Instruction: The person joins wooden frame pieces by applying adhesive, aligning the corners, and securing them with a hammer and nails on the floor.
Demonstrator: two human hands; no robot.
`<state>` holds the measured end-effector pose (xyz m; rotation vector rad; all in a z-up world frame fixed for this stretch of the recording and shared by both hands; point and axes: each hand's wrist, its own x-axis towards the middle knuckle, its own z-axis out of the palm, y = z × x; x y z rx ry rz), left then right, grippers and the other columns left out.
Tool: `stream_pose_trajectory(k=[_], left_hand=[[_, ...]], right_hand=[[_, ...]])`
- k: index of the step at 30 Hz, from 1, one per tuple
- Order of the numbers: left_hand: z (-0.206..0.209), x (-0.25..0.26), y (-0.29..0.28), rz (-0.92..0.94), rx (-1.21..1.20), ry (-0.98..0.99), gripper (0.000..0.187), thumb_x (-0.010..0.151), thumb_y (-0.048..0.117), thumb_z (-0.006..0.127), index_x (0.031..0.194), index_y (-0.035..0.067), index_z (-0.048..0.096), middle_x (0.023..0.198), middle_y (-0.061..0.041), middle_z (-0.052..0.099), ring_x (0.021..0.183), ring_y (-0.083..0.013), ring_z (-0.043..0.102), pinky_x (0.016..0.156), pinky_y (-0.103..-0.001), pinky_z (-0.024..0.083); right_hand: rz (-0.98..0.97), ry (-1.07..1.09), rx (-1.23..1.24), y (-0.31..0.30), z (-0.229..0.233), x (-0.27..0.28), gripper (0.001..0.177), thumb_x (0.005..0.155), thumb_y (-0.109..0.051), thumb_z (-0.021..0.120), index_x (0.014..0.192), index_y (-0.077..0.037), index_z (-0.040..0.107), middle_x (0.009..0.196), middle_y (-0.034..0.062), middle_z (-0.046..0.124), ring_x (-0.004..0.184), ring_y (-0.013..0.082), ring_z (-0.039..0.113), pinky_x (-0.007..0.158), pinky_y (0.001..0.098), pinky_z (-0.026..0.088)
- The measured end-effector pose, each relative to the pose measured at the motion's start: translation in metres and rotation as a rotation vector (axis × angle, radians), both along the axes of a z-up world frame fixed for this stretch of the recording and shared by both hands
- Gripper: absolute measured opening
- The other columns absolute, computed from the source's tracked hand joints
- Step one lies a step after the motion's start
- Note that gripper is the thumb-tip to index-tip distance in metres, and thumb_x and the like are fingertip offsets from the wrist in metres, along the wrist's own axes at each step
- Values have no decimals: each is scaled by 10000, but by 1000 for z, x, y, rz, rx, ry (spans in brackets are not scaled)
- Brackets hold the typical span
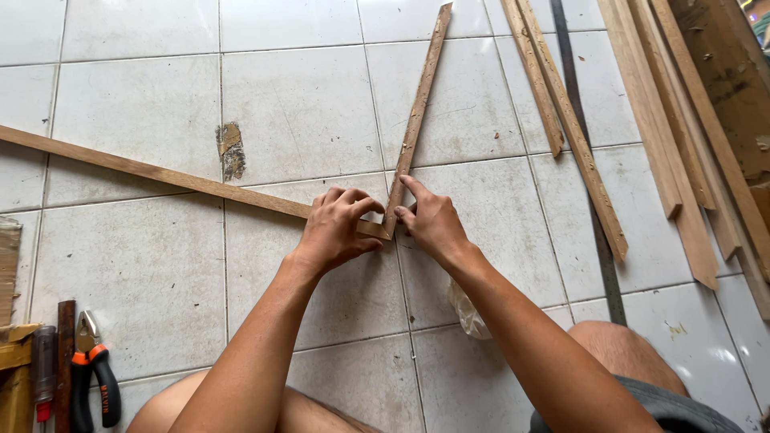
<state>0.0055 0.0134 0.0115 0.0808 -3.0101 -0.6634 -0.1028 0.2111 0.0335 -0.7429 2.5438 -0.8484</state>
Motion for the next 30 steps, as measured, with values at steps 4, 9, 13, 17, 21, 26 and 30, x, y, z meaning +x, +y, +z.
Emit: stream_pose_trajectory(k=[4, 9, 13, 17, 21, 26, 30], left_hand=[[5, 11, 27, -26, 39, 141, 600, 755, 343, 981, 1303, 330, 738, 1354, 37, 701, 1412, -312, 592, 1203, -546, 487], [47, 32, 109, -116, 223, 317, 442, 867, 198, 924, 1277, 261, 772, 1298, 0, 722, 1376, -329, 621, 1119, -508, 553], [81, 31, 193, -269, 422, 198, 411, 935, 220, 869, 1322, 305, 759, 1301, 10, 738, 1313, -329, 664, 1052, -503, 603], [115, 20, 295, -493, 554, 68, 381, 1036, 210, 774, 1397, 323, 723, 1307, -19, 734, 1320, -361, 668, 1068, -516, 600], [144, 11, 409, -666, 614, -3, 376, 1046, 259, 739, 1419, 274, 698, 1339, -89, 715, 1357, -445, 636, 1063, -615, 587], [121, 5, 565, -803, 547, -119, 493, 993, 401, 745, 1459, 309, 614, 1342, -68, 718, 1376, -429, 646, 1078, -627, 584], [74, 8, 640, -817, 480, -257, 497, 979, 466, 727, 1440, 314, 618, 1339, -61, 701, 1380, -396, 628, 1068, -622, 582]], right_hand=[[-38, 5, 23, 24, 20, 2, 532, 1056, -231, 745, 1575, -211, 631, 842, 48, 858, 698, 193, 832, 766, 409, 677], [-12, 5, 178, 101, 90, 18, 457, 1060, -310, 732, 1514, -265, 711, 992, 67, 889, 942, 302, 862, 879, 476, 673], [-207, -81, 184, 207, 135, 46, 451, 1051, -399, 687, 1491, -310, 727, 1118, 66, 894, 1102, 313, 839, 1010, 483, 648], [-493, 65, 120, 357, 110, 74, 474, 1026, -304, 720, 1488, -199, 735, 1166, 213, 861, 1124, 418, 811, 1018, 566, 631], [-642, 422, 239, 545, 50, 104, 601, 926, -351, 868, 1499, -242, 724, 1292, 117, 812, 1260, 351, 745, 1102, 498, 565], [-1051, 344, 493, 651, 82, 186, 1253, 729, -629, 931, 1753, -85, 454, 1589, 283, 580, 1439, 538, 546, 1132, 664, 510], [-1191, 58, 396, 667, 74, 205, 1378, 681, -507, 1008, 1789, -83, 307, 1763, 282, 352, 1571, 561, 440, 1213, 731, 469]])
